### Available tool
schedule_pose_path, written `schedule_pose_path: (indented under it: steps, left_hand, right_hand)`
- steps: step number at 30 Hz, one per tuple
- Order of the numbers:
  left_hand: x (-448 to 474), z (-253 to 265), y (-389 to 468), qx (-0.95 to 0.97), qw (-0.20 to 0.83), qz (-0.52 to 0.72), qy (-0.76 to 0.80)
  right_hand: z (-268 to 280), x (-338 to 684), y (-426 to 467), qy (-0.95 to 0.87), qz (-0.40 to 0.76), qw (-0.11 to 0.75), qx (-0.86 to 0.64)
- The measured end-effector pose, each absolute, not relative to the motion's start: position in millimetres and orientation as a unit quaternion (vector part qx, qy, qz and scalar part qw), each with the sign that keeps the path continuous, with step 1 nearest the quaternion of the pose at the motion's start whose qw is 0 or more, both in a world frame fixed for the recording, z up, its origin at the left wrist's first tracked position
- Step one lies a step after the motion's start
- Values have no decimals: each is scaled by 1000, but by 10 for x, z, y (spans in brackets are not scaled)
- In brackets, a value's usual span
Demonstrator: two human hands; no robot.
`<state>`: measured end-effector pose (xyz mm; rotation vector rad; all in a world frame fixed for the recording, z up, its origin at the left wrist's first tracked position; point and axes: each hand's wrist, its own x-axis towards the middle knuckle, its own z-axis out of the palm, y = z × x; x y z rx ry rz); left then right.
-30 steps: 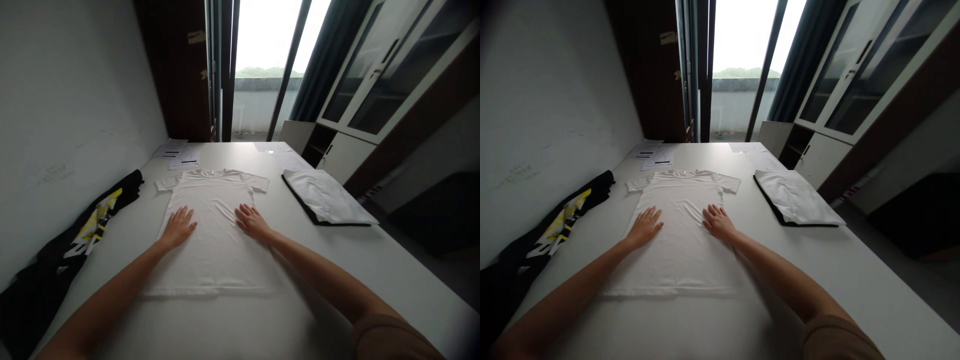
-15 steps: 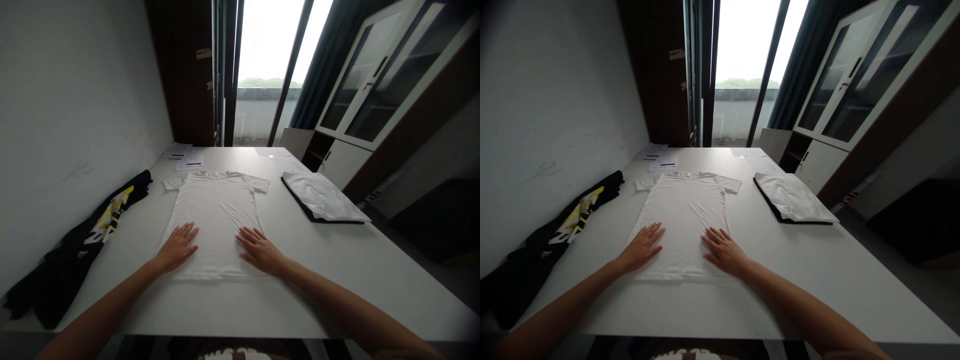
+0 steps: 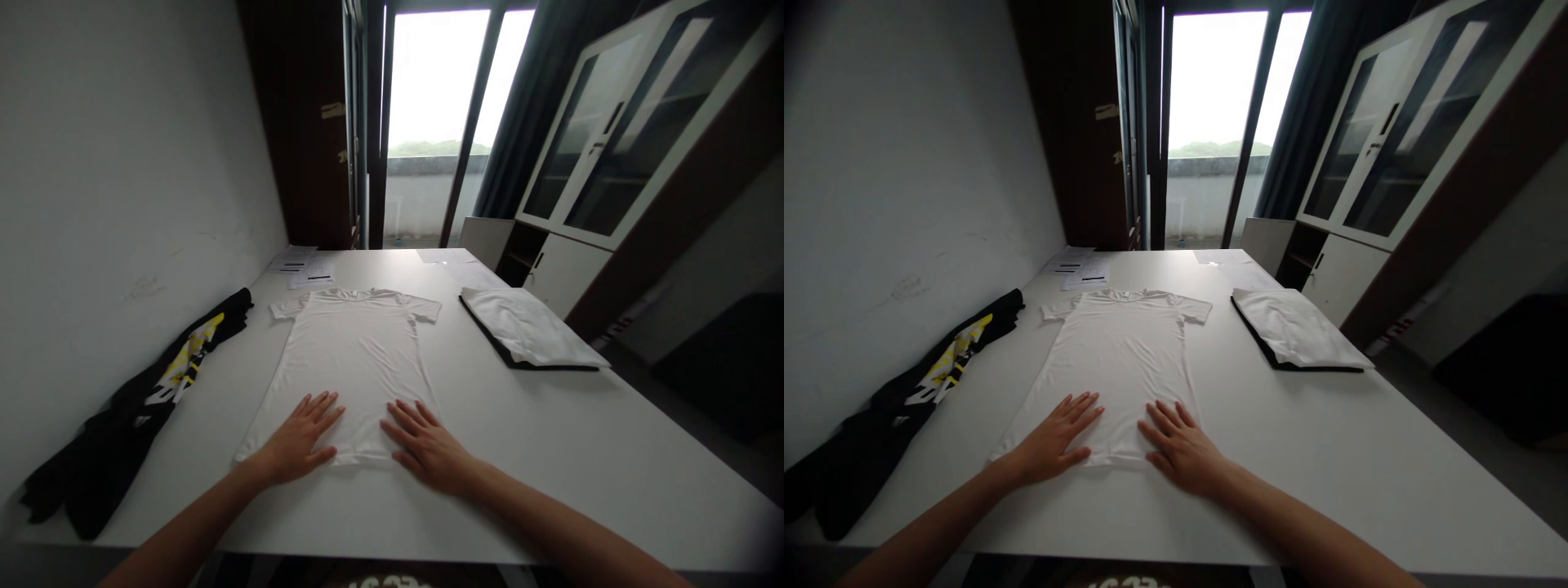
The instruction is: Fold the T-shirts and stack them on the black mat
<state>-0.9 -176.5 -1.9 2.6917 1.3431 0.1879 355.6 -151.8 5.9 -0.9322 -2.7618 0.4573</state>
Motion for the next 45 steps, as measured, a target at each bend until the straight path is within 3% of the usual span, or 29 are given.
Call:
schedule_pose_path:
  steps: [12,23,35,45]
  left_hand:
    - [67,-29,-1805,894,35,54,442]
    - [226,203,-1966,940,103,15,326]
    - [148,297,-2155,940,134,42,311]
    - [38,591,-2351,939,230,30,253]
  right_hand:
    - [153,3617,-1619,-927,199,64,-310]
    - [213,3694,-1675,-952,213,52,-214]
    - [312,3543,-1718,-956,231,59,-171]
    - [430,3517,-1867,-956,254,68,-134]
